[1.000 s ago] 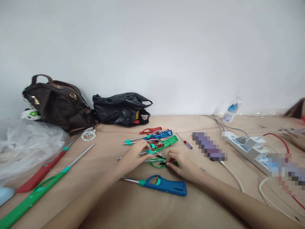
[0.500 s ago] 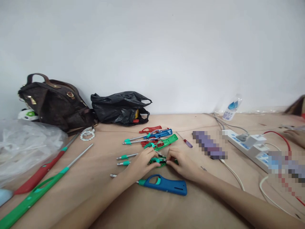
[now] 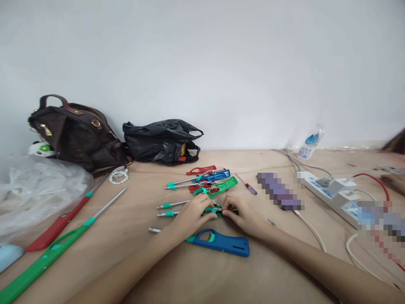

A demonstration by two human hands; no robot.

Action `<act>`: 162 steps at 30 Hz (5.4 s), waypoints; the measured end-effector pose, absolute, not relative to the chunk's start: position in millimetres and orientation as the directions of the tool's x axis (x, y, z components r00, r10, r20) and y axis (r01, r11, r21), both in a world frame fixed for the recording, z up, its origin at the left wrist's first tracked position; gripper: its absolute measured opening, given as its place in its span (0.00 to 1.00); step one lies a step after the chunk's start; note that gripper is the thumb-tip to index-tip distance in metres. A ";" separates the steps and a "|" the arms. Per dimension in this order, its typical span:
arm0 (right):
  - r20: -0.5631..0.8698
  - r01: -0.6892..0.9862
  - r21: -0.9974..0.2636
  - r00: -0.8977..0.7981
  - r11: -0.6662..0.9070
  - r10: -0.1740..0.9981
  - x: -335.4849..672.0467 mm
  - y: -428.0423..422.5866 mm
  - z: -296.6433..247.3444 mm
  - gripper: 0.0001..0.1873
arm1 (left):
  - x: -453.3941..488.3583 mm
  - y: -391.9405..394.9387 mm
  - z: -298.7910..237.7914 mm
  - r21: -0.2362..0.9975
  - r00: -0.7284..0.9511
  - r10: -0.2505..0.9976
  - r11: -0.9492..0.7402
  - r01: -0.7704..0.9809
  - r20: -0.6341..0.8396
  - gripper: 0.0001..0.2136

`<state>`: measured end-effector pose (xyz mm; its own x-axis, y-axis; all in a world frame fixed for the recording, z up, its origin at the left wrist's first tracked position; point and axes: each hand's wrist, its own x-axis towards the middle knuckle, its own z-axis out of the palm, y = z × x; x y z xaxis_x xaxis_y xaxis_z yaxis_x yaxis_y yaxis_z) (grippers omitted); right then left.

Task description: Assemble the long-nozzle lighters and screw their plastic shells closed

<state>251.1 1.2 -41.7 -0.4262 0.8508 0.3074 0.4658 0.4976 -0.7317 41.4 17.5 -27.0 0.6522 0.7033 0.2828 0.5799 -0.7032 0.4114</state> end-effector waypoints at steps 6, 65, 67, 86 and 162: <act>0.306 0.445 -0.749 -0.426 0.491 0.852 252.2 0.7 -39.5 0.08 | 42.9 17.4 -29.6 0.472 0.620 0.725 -0.678 0.563 0.300 0.04; 0.352 0.474 -0.704 -0.412 0.528 0.840 252.1 6.0 -45.2 0.09 | 39.2 21.4 -37.6 0.282 0.713 0.623 -0.782 0.556 0.322 0.11; 0.360 0.470 -0.705 -0.408 0.531 0.839 252.2 6.0 -46.2 0.10 | 36.7 21.0 -36.4 0.305 0.715 0.610 -0.791 0.530 0.342 0.12; 0.381 0.455 -0.711 -0.392 0.536 0.838 252.4 5.3 -45.9 0.09 | 39.4 22.5 -36.0 0.454 0.629 0.657 -0.749 0.483 0.415 0.10; 0.388 0.644 -0.193 -0.642 0.740 0.661 256.6 -0.6 -38.4 0.08 | 24.3 17.1 -4.8 0.446 0.737 0.620 -0.759 0.474 0.271 0.17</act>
